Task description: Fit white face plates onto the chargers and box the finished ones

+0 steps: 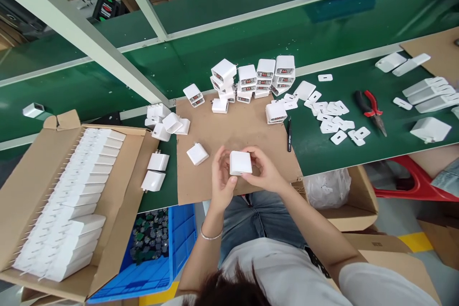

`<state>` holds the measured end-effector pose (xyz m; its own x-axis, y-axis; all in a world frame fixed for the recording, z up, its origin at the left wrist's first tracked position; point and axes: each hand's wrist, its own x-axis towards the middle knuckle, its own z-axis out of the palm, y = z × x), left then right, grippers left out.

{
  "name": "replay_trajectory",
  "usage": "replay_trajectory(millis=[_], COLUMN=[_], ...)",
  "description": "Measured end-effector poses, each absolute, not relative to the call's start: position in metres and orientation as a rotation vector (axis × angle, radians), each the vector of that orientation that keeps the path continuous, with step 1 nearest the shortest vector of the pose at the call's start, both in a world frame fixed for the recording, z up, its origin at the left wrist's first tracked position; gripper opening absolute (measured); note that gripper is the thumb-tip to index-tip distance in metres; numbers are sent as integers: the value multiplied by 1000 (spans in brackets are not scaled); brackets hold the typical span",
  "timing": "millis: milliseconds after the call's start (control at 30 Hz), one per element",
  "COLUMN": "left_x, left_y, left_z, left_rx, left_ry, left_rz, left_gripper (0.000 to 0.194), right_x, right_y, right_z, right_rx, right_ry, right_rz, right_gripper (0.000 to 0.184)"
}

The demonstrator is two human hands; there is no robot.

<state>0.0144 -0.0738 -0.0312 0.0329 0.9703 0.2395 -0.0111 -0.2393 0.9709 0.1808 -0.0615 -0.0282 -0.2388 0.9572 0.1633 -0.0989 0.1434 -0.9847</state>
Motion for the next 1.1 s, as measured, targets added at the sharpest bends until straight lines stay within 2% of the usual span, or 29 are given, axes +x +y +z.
replay_trajectory(millis=[100,467,633,767,900,1100], left_x=[13,14,11,2,-15,-73], left_y=[-74,-71,-71,-73,-79,-62], left_z=[-26,-24,-24,-23,-14,8], left_rx=[1265,1094,1141,1263,1621,2069], left_ry=[1071,994,963,908,1125,1667], left_rz=[1302,1254,1222,1151,1125,1069], left_gripper=[60,43,43,49,52,50], right_x=[181,176,176,176,175,171], right_y=[-63,-73,-76,-73,-72,-73], right_z=[-30,-35,-33,-32,-30,-30], right_rx=[-971,-1046,-1073,-991,-926,-1128], right_ry=[-1398,-1286,-1351,-1429,-1511,-1628], right_rz=[1272,1335,1249,1171,1222,1168], right_gripper=[45,37,36,50,57,45])
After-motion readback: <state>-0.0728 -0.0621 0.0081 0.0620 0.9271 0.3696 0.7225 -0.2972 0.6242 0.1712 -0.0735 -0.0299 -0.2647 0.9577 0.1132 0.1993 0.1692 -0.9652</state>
